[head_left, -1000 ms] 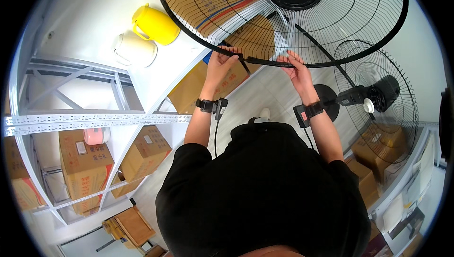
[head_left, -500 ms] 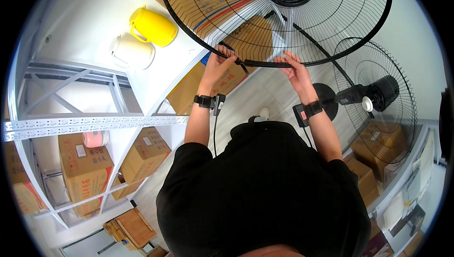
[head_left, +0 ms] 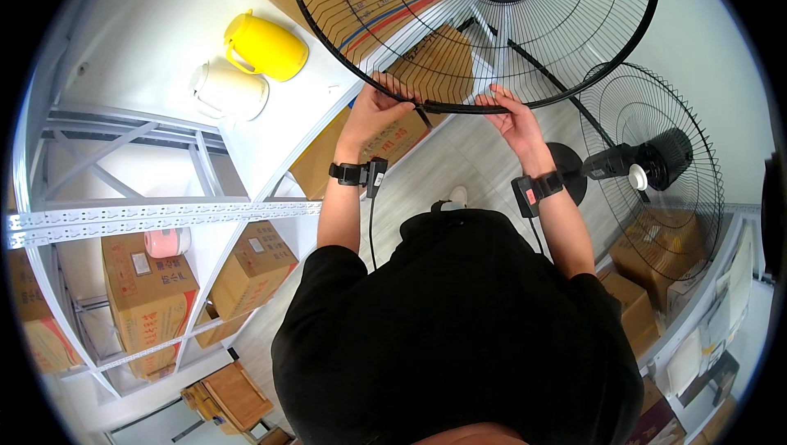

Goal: The person assembles a standing fan by attaching the front grille to the fan head. They then use a screwdriver to tighten the screw securing the grille in place.

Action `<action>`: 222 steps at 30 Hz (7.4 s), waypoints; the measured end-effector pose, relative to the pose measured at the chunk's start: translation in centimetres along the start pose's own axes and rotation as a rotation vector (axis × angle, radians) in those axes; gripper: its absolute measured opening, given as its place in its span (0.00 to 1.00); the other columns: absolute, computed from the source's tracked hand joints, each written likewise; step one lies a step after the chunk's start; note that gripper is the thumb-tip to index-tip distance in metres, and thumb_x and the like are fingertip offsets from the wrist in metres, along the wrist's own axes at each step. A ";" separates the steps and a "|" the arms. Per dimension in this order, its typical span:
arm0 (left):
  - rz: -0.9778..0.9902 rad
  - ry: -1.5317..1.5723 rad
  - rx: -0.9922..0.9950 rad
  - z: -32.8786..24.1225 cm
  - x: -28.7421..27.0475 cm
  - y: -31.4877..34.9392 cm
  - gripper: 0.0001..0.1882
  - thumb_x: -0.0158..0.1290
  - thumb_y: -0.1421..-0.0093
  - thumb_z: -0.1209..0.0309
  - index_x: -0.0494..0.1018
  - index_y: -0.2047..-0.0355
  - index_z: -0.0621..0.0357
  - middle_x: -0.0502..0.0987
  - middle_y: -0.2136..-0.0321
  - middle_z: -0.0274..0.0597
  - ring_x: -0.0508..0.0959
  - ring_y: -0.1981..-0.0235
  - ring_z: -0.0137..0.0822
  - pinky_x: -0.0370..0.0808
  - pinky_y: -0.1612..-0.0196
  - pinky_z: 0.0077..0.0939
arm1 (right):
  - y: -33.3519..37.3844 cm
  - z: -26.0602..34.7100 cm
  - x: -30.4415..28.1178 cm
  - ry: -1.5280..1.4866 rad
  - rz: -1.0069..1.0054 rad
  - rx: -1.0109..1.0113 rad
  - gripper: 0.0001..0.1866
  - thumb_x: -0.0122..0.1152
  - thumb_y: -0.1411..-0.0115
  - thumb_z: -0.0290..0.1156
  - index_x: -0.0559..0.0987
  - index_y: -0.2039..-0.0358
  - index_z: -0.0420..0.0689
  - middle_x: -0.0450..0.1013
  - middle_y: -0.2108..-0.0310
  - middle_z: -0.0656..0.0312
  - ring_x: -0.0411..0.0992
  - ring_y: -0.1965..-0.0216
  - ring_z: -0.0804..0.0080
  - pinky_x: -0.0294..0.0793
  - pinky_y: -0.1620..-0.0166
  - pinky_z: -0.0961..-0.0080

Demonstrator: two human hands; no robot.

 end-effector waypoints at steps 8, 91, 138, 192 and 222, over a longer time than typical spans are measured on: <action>-0.125 -0.088 -0.022 0.3 -0.9 0.2 0.19 0.54 0.47 0.88 0.58 0.62 0.61 0.68 0.64 0.41 0.75 0.56 0.37 0.73 0.50 0.33 | -0.1 0.6 0.4 0.007 -0.005 -0.034 0.13 0.50 0.37 0.24 0.68 0.52 0.37 0.73 0.54 0.47 0.73 0.50 0.56 0.76 0.49 0.69; -0.711 -0.556 0.248 -11.9 -14.8 -4.4 0.13 0.44 0.33 0.71 0.70 0.55 0.69 0.79 0.69 0.47 0.80 0.71 0.30 0.79 0.66 0.21 | 5.0 4.7 -6.6 0.493 -0.346 -0.228 0.17 0.54 0.40 0.27 0.72 0.50 0.39 0.76 0.68 0.60 0.75 0.67 0.73 0.73 0.62 0.80; -0.735 -0.330 0.095 -7.1 -16.4 -1.5 0.11 0.44 0.33 0.70 0.64 0.58 0.68 0.76 0.69 0.59 0.81 0.72 0.47 0.81 0.69 0.36 | 17.5 14.5 2.5 1.410 -0.353 -0.751 0.47 0.53 0.47 0.16 0.39 0.32 0.49 0.78 0.61 0.53 0.79 0.64 0.69 0.76 0.58 0.75; -0.527 0.120 -0.238 -3.7 -12.5 3.2 0.33 0.40 0.35 0.45 0.69 0.51 0.68 0.76 0.56 0.48 0.75 0.56 0.36 0.70 0.47 0.28 | 19.7 22.5 5.0 0.985 -0.184 -0.852 0.41 0.68 0.50 0.39 0.62 0.40 0.36 0.65 0.45 0.53 0.66 0.47 0.65 0.74 0.61 0.77; -0.529 -0.023 -0.204 -6.6 -11.5 2.9 0.30 0.37 0.33 0.48 0.70 0.53 0.68 0.77 0.59 0.48 0.77 0.58 0.36 0.71 0.48 0.27 | 20.0 19.5 0.6 0.916 -0.253 -0.716 0.43 0.66 0.49 0.44 0.60 0.39 0.34 0.62 0.42 0.52 0.65 0.43 0.62 0.71 0.50 0.72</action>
Point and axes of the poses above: each hand's wrist, its own y-axis away from the middle knuckle, its own x-axis out of the palm, z = x × y, the point moved 10 cm from there along -y, towards the middle knuckle
